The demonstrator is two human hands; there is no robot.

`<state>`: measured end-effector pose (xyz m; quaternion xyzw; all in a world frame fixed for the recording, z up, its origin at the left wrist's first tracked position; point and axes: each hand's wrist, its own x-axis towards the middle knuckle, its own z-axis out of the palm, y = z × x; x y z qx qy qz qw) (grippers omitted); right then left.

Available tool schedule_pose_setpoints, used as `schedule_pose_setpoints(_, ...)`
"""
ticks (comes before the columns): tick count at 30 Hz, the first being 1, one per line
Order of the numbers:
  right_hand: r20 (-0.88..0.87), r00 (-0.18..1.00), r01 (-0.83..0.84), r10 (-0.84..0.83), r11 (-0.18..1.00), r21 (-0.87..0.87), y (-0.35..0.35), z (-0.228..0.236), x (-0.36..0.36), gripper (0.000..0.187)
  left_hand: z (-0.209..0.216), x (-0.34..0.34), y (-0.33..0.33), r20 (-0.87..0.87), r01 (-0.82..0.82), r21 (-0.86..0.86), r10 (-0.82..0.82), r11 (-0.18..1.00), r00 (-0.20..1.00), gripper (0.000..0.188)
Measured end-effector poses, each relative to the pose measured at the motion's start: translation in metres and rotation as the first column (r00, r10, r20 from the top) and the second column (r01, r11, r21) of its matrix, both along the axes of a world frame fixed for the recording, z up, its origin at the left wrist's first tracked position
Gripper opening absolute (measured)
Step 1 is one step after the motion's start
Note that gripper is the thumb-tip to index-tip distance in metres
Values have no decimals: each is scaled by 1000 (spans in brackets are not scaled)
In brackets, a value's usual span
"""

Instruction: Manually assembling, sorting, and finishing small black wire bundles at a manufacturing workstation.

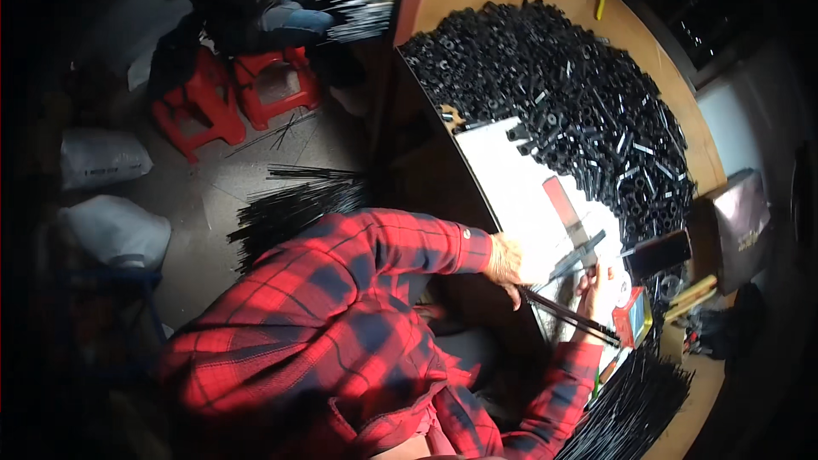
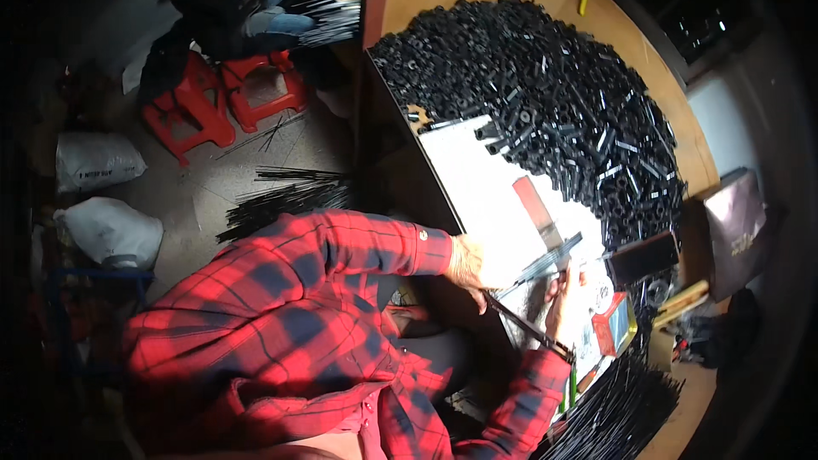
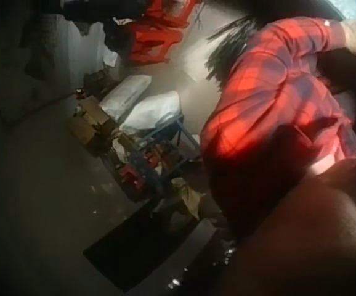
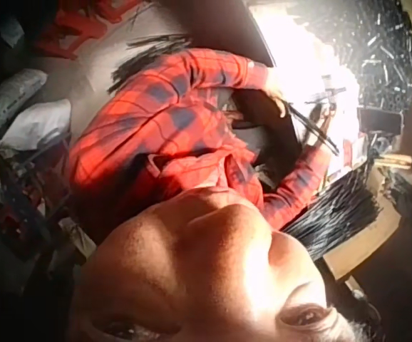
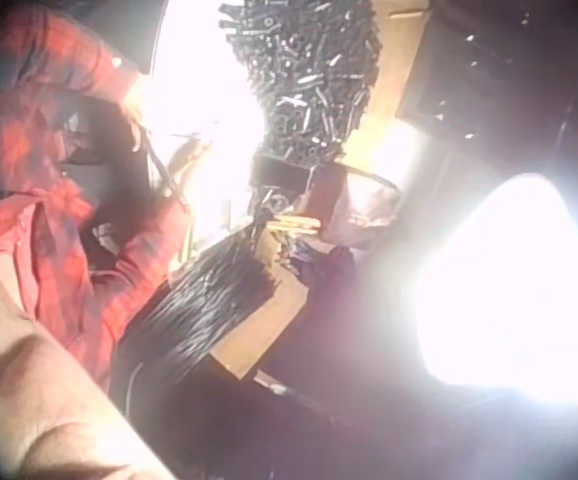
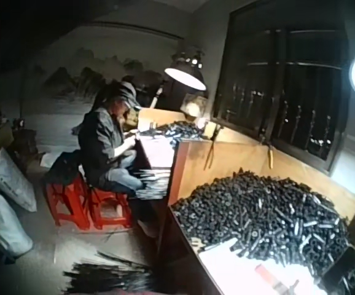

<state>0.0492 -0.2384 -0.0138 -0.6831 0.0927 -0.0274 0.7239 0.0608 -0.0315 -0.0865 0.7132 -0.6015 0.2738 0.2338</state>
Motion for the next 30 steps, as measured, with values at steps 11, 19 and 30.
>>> schedule_pose_setpoints(11,-9,1000,27,-29,976,-216,2,-4,5,24,18,-4,-4,-123,-49,75,58,996,991,99)
schedule_pose_setpoints(19,60,994,-75,91,971,-226,-23,-6,-48,35,-4,4,-14,-187,61,175,-28,983,982,94)
schedule_pose_setpoints(30,-12,995,-99,101,934,-343,-41,-6,-73,32,10,-4,-5,-334,50,188,15,981,943,96)
